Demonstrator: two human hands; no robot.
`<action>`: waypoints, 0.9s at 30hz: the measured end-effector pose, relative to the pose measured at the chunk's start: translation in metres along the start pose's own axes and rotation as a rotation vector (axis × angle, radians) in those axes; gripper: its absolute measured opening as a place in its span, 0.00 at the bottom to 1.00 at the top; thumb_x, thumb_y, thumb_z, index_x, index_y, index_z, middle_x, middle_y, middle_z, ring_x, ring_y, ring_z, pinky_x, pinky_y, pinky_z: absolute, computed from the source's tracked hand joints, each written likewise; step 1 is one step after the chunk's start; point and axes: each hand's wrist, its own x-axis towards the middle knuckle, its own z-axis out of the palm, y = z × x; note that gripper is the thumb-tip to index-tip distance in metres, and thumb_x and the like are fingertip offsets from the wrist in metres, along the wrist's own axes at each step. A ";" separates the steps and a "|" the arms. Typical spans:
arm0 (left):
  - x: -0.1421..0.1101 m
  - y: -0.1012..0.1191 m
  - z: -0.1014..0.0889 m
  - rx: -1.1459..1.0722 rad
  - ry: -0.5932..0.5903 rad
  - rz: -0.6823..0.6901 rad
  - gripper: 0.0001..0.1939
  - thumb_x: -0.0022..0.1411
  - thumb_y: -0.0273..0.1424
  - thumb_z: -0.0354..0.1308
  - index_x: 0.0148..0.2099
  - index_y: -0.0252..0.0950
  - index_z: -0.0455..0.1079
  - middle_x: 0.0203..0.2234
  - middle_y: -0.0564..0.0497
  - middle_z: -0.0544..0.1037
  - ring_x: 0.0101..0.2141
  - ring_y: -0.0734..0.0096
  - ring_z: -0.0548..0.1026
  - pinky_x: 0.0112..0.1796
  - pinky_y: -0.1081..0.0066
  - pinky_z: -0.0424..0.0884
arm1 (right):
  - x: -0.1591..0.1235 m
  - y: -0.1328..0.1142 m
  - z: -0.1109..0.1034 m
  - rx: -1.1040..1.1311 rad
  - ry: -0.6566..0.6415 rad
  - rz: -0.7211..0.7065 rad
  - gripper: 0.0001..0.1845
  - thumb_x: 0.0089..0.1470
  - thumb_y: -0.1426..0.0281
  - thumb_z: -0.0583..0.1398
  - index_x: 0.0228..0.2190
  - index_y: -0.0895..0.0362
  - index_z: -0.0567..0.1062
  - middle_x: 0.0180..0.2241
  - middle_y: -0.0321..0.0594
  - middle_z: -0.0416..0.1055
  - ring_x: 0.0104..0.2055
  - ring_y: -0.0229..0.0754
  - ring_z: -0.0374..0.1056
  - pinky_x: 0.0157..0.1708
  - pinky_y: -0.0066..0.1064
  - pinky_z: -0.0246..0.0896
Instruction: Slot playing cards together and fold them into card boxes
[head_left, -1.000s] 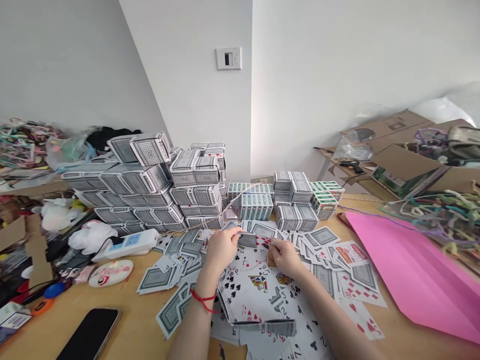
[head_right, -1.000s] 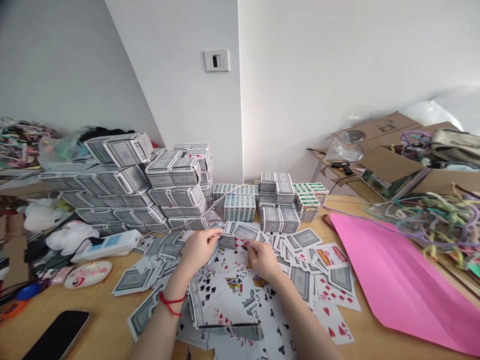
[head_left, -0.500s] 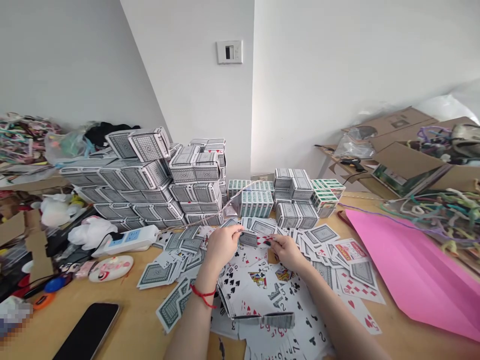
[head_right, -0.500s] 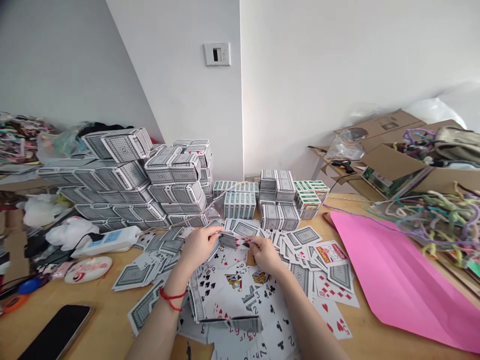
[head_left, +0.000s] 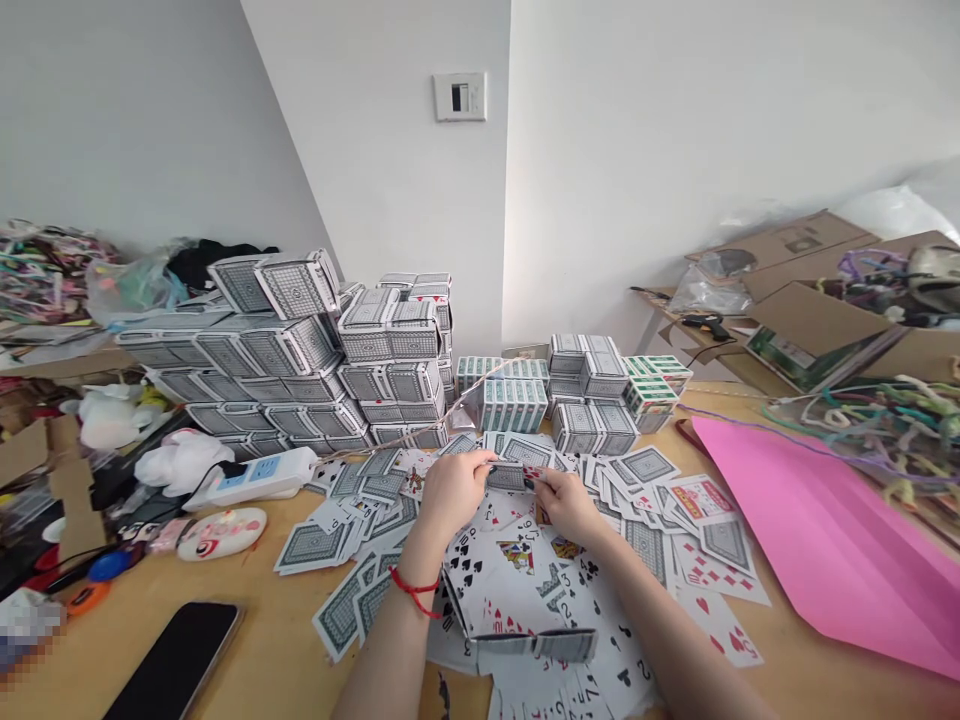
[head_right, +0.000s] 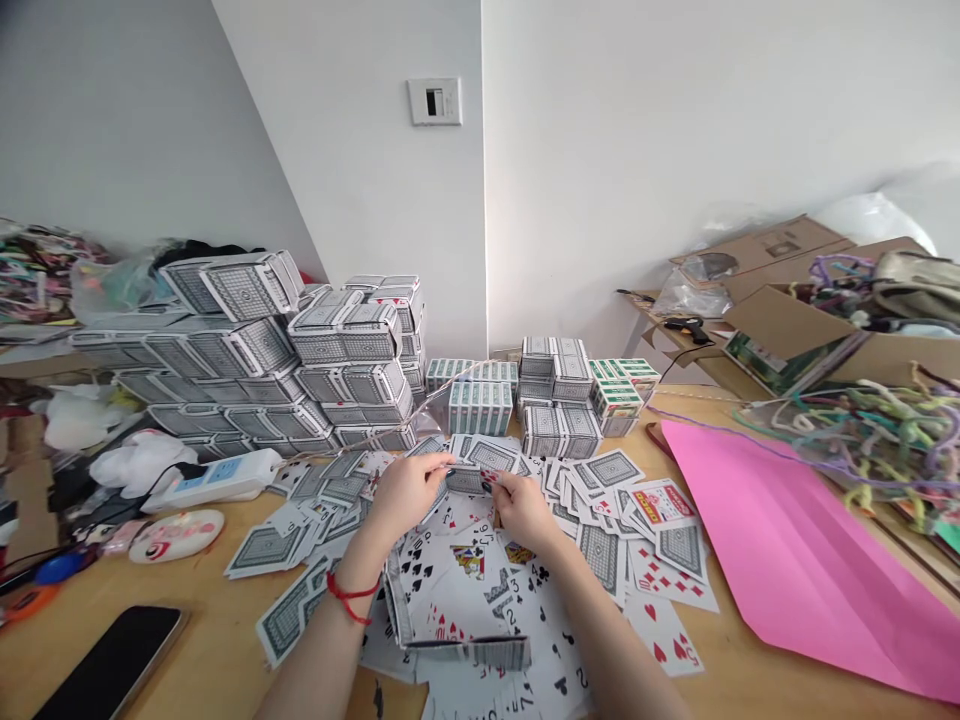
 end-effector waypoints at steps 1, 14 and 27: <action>0.000 0.001 0.000 0.001 0.000 -0.006 0.15 0.60 0.30 0.47 0.45 0.43 0.72 0.31 0.51 0.79 0.30 0.66 0.74 0.30 0.72 0.65 | 0.000 -0.001 0.000 -0.005 -0.004 0.003 0.14 0.53 0.68 0.47 0.17 0.54 0.57 0.14 0.32 0.58 0.16 0.35 0.54 0.18 0.25 0.48; -0.003 0.008 -0.004 0.014 0.004 0.192 0.15 0.57 0.28 0.51 0.47 0.45 0.68 0.42 0.52 0.73 0.41 0.65 0.72 0.40 0.68 0.66 | -0.006 -0.018 0.003 -0.147 -0.024 -0.039 0.12 0.51 0.71 0.49 0.18 0.56 0.62 0.16 0.33 0.62 0.19 0.35 0.57 0.21 0.26 0.47; -0.009 -0.008 -0.033 -0.086 0.012 0.038 0.18 0.63 0.32 0.40 0.51 0.41 0.66 0.48 0.51 0.72 0.47 0.65 0.70 0.45 0.69 0.65 | -0.007 -0.039 -0.047 -0.316 -0.165 0.083 0.21 0.52 0.54 0.52 0.35 0.57 0.72 0.25 0.43 0.72 0.26 0.43 0.66 0.24 0.29 0.54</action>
